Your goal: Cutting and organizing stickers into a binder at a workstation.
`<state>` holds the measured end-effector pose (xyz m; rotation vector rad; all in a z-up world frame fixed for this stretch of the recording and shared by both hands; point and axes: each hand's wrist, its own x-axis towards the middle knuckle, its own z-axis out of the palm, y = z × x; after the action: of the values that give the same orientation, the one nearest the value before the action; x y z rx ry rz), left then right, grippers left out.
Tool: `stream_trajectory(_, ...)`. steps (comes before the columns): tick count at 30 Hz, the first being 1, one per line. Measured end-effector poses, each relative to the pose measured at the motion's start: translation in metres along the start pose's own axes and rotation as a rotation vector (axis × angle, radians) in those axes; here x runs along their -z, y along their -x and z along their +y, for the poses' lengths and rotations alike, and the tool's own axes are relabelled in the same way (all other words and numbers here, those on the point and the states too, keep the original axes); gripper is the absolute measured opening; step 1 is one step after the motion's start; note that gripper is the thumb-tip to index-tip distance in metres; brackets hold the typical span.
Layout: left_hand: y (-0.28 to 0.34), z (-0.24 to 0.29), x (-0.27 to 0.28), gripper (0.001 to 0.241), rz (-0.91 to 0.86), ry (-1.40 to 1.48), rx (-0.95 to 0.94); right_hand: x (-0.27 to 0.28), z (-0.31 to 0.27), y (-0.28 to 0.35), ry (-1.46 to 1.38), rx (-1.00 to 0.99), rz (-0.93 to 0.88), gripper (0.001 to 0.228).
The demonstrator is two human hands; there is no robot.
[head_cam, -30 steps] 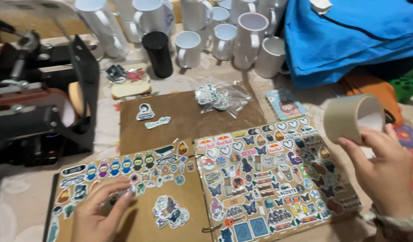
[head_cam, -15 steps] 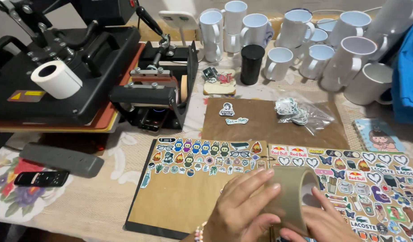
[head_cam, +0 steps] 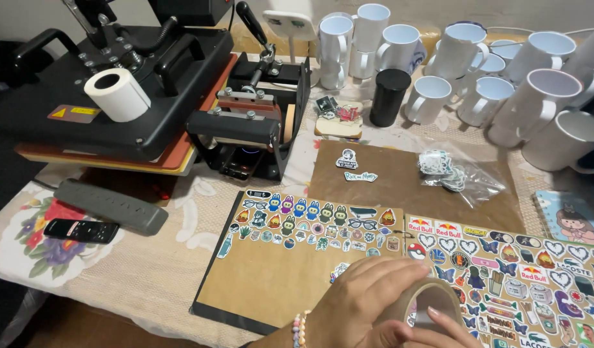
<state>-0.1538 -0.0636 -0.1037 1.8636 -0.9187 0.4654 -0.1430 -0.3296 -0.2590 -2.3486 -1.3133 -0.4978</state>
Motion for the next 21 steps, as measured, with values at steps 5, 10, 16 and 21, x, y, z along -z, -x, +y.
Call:
stream_trajectory(5, 0.003, 0.000, -0.010, 0.070, 0.087, -0.236, -0.166, -0.007, 0.031, 0.026, 0.071, 0.167, -0.145, 0.038)
stream_trajectory(10, 0.003, 0.000, -0.011, 0.048, 0.268, -0.331, -0.202, 0.000, 0.043, 0.031, -0.032, 0.086, -0.266, 0.045)
stream_trajectory(16, 0.001, 0.001, 0.011, 0.013, 0.128, 0.044, 0.086, 0.010, -0.003, 0.000, -0.072, -0.153, -0.048, 0.039)
stream_trajectory(21, 0.001, -0.005, 0.027, 0.007, -0.012, 0.194, 0.137, 0.025, -0.015, -0.018, -0.081, -0.087, -0.091, 0.042)
